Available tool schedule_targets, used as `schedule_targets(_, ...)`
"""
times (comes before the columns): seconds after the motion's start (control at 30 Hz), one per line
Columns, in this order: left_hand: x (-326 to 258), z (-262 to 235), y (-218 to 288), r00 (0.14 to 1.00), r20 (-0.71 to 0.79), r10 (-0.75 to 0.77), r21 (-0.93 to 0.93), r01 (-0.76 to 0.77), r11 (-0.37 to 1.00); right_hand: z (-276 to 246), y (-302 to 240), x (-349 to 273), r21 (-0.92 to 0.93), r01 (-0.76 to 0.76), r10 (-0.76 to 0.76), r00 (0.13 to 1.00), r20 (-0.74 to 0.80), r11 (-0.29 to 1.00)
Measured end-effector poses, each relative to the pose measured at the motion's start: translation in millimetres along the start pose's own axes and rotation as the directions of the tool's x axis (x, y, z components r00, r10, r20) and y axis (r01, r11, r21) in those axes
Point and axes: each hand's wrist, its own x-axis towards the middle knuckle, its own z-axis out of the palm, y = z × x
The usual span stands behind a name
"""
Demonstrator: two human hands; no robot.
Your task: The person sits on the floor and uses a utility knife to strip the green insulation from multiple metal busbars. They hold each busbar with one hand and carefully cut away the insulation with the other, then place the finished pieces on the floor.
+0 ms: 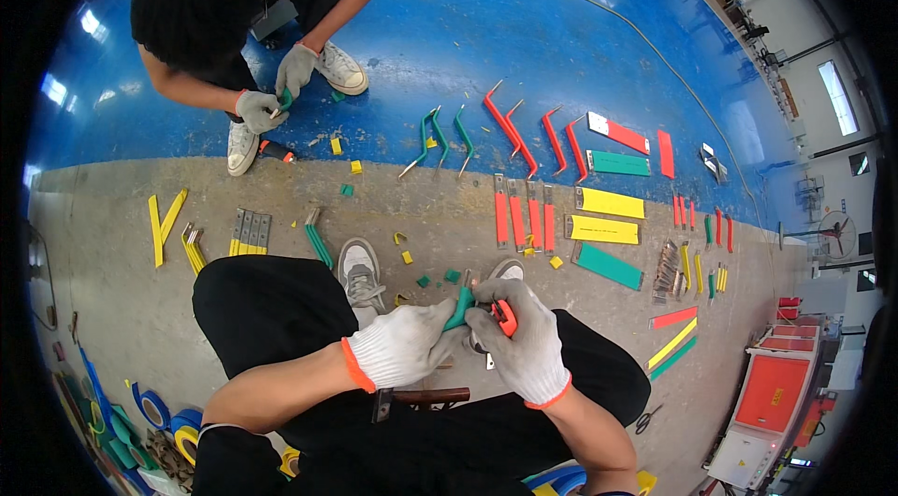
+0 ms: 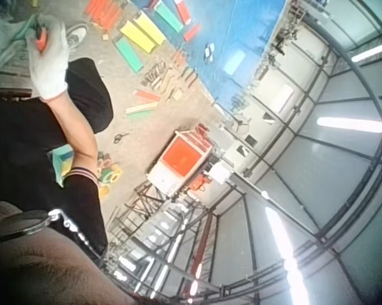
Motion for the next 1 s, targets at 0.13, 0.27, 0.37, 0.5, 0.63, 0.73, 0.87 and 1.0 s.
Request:
schedule_targets(0.13, 3, -5, 4, 0.993, 0.085, -0.078, 0.056, 0.074, 0.996, 1, 3, -1, 0.064, -0.089, 0.086, 0.995, 0.05, 0.994)
schedule_targets(0.27, 4, -3, 5, 0.991, 0.096, -0.088, 0.075, 0.081, 0.994, -4, 4, 3, 0.062, -0.184, 0.174, 0.974, 0.144, 0.981)
schedule_targets(0.37, 5, -4, 8, 0.994, 0.076, -0.083, 0.083, 0.076, 0.994, -10, 6, 7, 0.019, -0.157, 0.151, 0.97, 0.188, 0.987)
schedule_targets(0.5, 8, -27, -4, 0.991, 0.076, -0.11, 0.024, 0.109, 0.994, -39, -17, 8, -0.027, 0.063, -0.056, 0.977, 0.206, 0.998)
schedule_targets(0.63, 9, -39, 2, 0.994, 0.1, 0.032, -0.125, -0.019, 0.992, -48, -13, 8, -0.349, 0.239, -0.16, 0.957, 0.242, 0.906)
schedule_targets(0.73, 4, -39, 2, 0.992, 0.116, 0.049, -0.027, -0.046, 0.999, -42, -15, 10, -0.395, 0.318, -0.217, 0.935, 0.28, 0.862)
schedule_targets(0.87, 3, -30, -8, 0.984, 0.08, 0.161, -0.028, -0.16, 0.987, -42, -9, 8, -0.393, 0.362, -0.262, 0.922, 0.285, 0.845)
schedule_targets(1.0, 4, -29, -9, 0.982, 0.118, 0.148, -0.018, -0.147, 0.989, -46, -10, 5, -0.434, 0.344, -0.219, 0.925, 0.311, 0.833)
